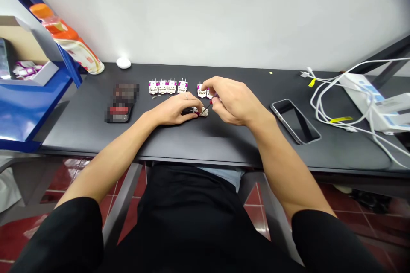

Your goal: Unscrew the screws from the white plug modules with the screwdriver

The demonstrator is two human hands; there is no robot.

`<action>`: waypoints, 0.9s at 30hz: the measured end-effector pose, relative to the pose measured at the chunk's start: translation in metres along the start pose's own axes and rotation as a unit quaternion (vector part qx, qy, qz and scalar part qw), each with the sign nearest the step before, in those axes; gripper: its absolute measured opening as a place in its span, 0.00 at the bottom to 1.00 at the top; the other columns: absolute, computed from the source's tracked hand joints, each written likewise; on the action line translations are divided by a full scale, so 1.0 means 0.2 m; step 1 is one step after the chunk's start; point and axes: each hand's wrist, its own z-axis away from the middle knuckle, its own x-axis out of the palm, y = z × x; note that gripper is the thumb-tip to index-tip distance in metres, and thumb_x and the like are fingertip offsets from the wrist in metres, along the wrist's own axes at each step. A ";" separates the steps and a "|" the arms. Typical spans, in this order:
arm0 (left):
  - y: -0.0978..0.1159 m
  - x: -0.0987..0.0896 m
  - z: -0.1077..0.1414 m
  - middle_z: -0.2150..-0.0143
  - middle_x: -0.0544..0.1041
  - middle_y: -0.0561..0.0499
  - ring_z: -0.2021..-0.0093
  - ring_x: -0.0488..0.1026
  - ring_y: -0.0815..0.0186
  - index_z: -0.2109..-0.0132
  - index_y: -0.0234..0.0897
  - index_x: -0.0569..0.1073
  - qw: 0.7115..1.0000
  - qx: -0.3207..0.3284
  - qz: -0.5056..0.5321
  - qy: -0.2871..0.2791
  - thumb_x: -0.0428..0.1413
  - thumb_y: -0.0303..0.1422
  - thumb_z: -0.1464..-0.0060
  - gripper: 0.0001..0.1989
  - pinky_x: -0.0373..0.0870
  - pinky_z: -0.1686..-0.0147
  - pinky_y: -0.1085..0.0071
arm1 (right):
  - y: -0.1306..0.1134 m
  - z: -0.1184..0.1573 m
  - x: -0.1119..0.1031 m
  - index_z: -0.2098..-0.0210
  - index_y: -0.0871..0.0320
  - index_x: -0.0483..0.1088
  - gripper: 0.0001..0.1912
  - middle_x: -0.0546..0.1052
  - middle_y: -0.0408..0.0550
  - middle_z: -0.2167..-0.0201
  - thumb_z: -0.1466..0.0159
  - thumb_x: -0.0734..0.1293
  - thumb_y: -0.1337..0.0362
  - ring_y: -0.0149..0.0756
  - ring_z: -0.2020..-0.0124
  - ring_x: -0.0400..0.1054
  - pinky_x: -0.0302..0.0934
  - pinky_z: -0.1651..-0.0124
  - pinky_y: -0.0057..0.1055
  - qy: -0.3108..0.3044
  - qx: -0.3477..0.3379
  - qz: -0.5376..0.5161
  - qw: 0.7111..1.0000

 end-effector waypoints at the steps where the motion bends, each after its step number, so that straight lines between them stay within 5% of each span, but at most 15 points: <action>1: 0.00 0.00 0.00 0.43 0.87 0.39 0.40 0.81 0.52 0.44 0.41 0.83 1.000 -0.001 -0.001 0.000 0.59 0.36 0.25 0.10 0.78 0.35 0.53 | 0.00 0.00 0.00 0.41 0.56 0.72 0.19 0.83 0.53 0.58 0.28 0.59 0.65 0.48 0.61 0.75 0.66 0.56 0.42 -0.003 0.001 0.000 1.000; 7: 0.00 0.00 0.00 0.46 0.87 0.40 0.44 0.82 0.52 0.45 0.40 0.83 1.000 0.011 -0.002 0.004 0.59 0.36 0.24 0.09 0.78 0.38 0.55 | 0.00 0.00 0.00 0.43 0.55 0.73 0.17 0.80 0.48 0.68 0.21 0.57 0.60 0.46 0.68 0.71 0.60 0.60 0.40 -0.022 0.047 0.032 0.998; 13: -0.01 0.00 0.00 0.44 0.86 0.40 0.42 0.81 0.52 0.44 0.41 0.83 1.000 0.003 -0.004 0.002 0.59 0.36 0.24 0.10 0.78 0.37 0.55 | 0.00 0.00 0.01 0.40 0.56 0.72 0.18 0.83 0.51 0.60 0.25 0.60 0.62 0.47 0.64 0.74 0.64 0.57 0.41 0.001 0.009 0.010 1.000; 18: -0.01 0.00 0.01 0.46 0.86 0.40 0.43 0.81 0.52 0.44 0.39 0.82 1.000 0.006 -0.012 0.000 0.59 0.37 0.24 0.10 0.78 0.39 0.55 | 0.00 0.00 0.01 0.41 0.56 0.72 0.17 0.81 0.48 0.66 0.21 0.57 0.61 0.46 0.68 0.71 0.59 0.60 0.39 -0.020 0.041 0.041 0.998; 22: -0.02 0.01 0.01 0.45 0.86 0.41 0.43 0.81 0.52 0.44 0.40 0.82 1.000 0.009 -0.013 0.005 0.59 0.36 0.24 0.10 0.78 0.39 0.56 | -0.01 0.00 0.00 0.37 0.57 0.72 0.20 0.84 0.51 0.61 0.25 0.59 0.62 0.47 0.65 0.73 0.61 0.57 0.40 -0.035 0.036 0.031 0.998; 27: -0.03 0.02 0.00 0.45 0.87 0.41 0.43 0.82 0.52 0.45 0.41 0.83 1.000 0.015 -0.007 0.010 0.60 0.36 0.24 0.09 0.78 0.37 0.55 | -0.01 0.00 -0.01 0.40 0.55 0.72 0.18 0.80 0.46 0.69 0.21 0.56 0.59 0.45 0.69 0.73 0.55 0.64 0.37 -0.059 0.067 0.034 0.995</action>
